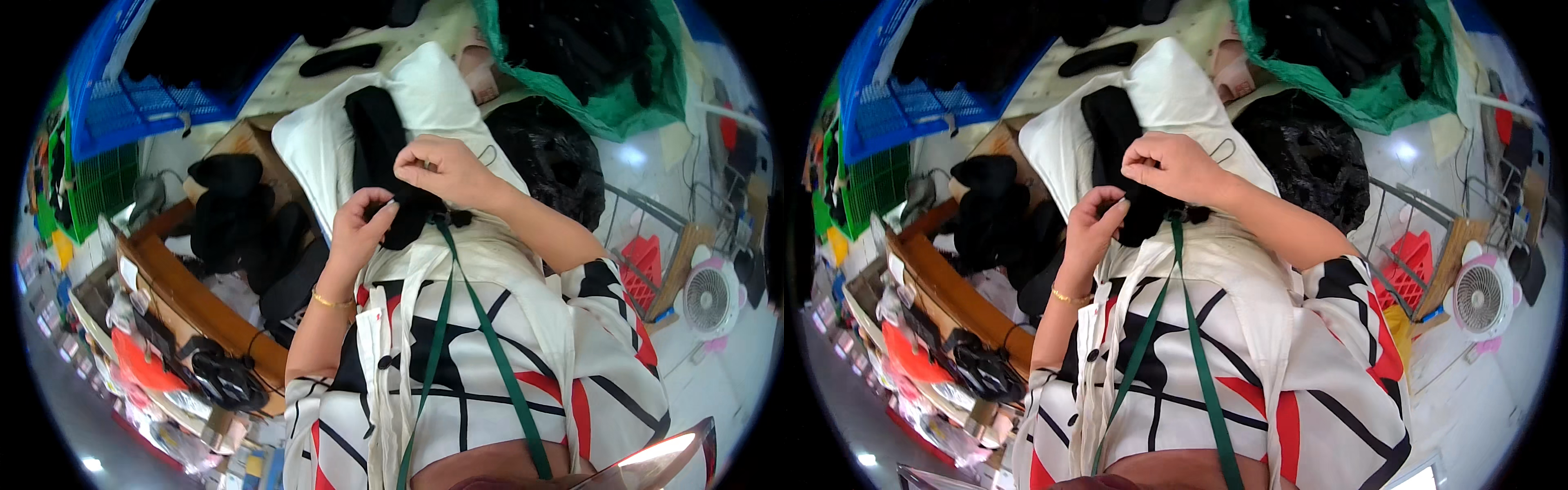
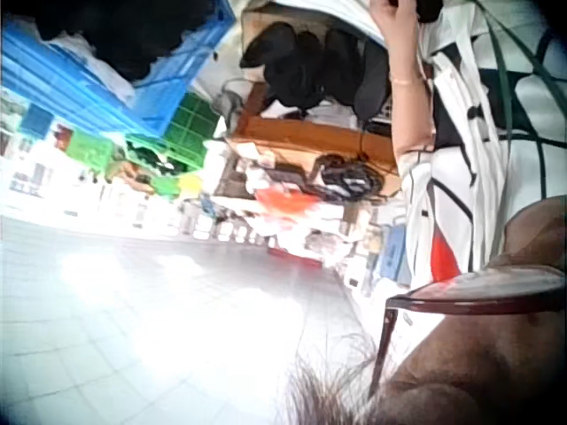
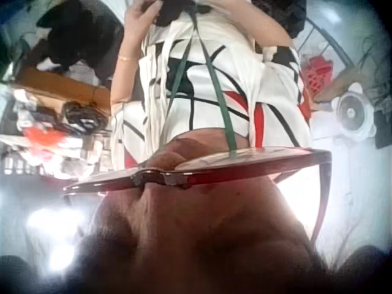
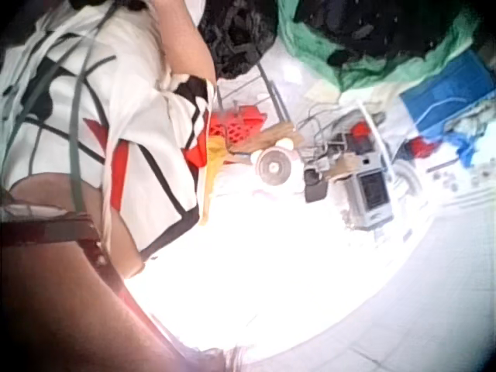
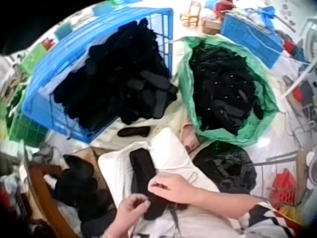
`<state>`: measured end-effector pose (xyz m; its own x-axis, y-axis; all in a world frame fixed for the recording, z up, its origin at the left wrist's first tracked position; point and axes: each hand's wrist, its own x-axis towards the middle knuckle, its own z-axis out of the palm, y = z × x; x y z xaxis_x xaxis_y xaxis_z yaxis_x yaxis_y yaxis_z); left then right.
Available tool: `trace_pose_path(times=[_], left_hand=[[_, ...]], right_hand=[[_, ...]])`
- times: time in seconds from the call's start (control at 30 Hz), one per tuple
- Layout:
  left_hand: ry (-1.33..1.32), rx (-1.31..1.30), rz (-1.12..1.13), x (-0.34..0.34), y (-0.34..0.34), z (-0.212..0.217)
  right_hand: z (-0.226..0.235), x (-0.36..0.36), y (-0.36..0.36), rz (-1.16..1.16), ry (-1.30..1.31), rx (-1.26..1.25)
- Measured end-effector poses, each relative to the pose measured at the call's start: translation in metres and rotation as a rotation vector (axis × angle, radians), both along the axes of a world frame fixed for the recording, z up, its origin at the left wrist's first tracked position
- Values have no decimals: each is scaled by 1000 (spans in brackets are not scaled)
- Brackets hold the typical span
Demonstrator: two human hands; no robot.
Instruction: The person is sitting on the floor in a workshop environment, sewing black shoe parts by hand. They use a needle and thread to stitch the edges of the shoe components, pulling the thread tight after each stitch. The person handles multiple shoe parts, picking them up from a pile and placing them back down after sewing.
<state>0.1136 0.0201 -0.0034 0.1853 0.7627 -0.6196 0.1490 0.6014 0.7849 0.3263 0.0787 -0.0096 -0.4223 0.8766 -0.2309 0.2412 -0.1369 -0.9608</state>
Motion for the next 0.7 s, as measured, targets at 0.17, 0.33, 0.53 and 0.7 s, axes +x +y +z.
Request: trace_pose_path(times=[0.17,0.33,0.53,0.7], left_hand=[[15,129,74,1,-11,-7],[149,206,18,0,-15,-15],[147,318,-49,5,-11,-2],[236,572,-199,-1,-19,1]], right_hand=[[-1,-11,-12,159,-134,429],[-4,-23,-16,199,-162,813],[26,-32,-15,-60,269,-78],[41,37,8,-188,523,-488]])
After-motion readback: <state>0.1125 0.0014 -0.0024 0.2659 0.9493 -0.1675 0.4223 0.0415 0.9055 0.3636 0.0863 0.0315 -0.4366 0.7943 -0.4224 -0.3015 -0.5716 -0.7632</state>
